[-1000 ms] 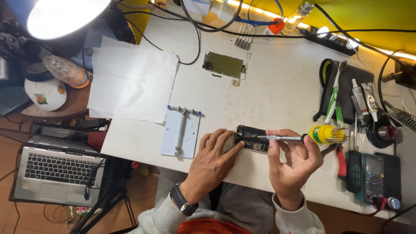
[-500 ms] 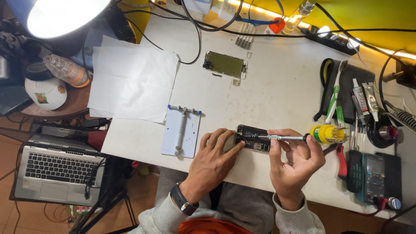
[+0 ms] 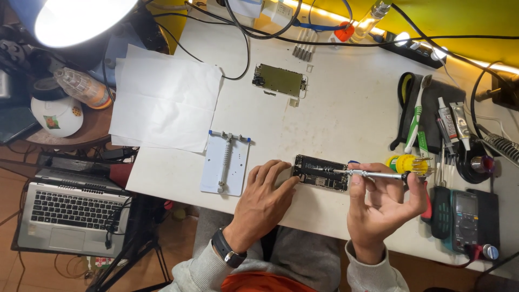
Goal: Using a precision screwdriver to remove internal screws from a smartphone chassis on a repair bench.
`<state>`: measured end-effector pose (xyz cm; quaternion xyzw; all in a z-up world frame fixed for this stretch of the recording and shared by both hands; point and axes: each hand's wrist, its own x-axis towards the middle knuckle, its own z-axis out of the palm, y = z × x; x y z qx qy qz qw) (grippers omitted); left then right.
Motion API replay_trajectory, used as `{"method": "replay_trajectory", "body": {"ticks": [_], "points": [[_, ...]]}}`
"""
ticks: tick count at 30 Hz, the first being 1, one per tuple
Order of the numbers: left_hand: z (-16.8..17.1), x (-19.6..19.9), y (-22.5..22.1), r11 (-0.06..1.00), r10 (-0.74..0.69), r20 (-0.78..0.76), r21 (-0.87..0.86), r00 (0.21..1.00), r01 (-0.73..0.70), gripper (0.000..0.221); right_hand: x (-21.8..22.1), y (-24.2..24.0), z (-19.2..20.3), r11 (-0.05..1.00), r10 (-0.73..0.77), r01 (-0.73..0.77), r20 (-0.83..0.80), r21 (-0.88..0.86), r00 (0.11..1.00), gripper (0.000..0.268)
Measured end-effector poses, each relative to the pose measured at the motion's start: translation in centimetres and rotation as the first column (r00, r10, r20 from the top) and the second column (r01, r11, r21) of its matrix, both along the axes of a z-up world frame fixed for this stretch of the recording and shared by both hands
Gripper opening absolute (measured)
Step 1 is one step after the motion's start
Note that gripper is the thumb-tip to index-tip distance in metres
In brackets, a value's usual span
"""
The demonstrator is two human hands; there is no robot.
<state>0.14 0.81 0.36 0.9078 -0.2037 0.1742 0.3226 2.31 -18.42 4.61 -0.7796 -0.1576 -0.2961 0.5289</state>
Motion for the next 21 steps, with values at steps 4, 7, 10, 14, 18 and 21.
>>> {"method": "replay_trajectory", "body": {"ticks": [4,7,10,14,18,21], "points": [[0.0,-0.1,0.0,0.999,-0.008,0.006,0.033,1.000,0.008,0.033,-0.2,0.8,0.5,0.998,0.046,-0.046,-0.002,-0.049,0.999,0.068],[-0.1,0.0,0.0,0.997,-0.024,-0.006,0.068,1.000,0.025,0.037,0.1,1.2,0.3,0.990,0.117,-0.114,0.032,-0.084,0.993,0.067],[0.0,0.0,0.1,0.997,-0.040,-0.009,0.073,0.999,0.040,0.036,0.3,1.4,0.0,0.986,0.151,-0.147,0.043,-0.072,0.988,0.072],[0.1,0.0,0.1,0.998,-0.040,-0.003,0.056,0.999,0.040,0.035,0.6,1.4,0.4,0.986,0.143,-0.138,0.049,-0.098,0.989,0.068],[0.1,0.1,0.2,0.998,-0.048,-0.011,0.049,0.999,0.049,0.034,1.2,1.4,0.3,0.985,0.147,-0.142,0.053,-0.097,0.988,0.067],[0.3,0.2,0.2,0.997,-0.055,-0.015,0.049,0.998,0.056,0.033,1.4,1.6,0.3,0.986,0.144,-0.138,0.055,-0.096,0.988,0.065]]}}
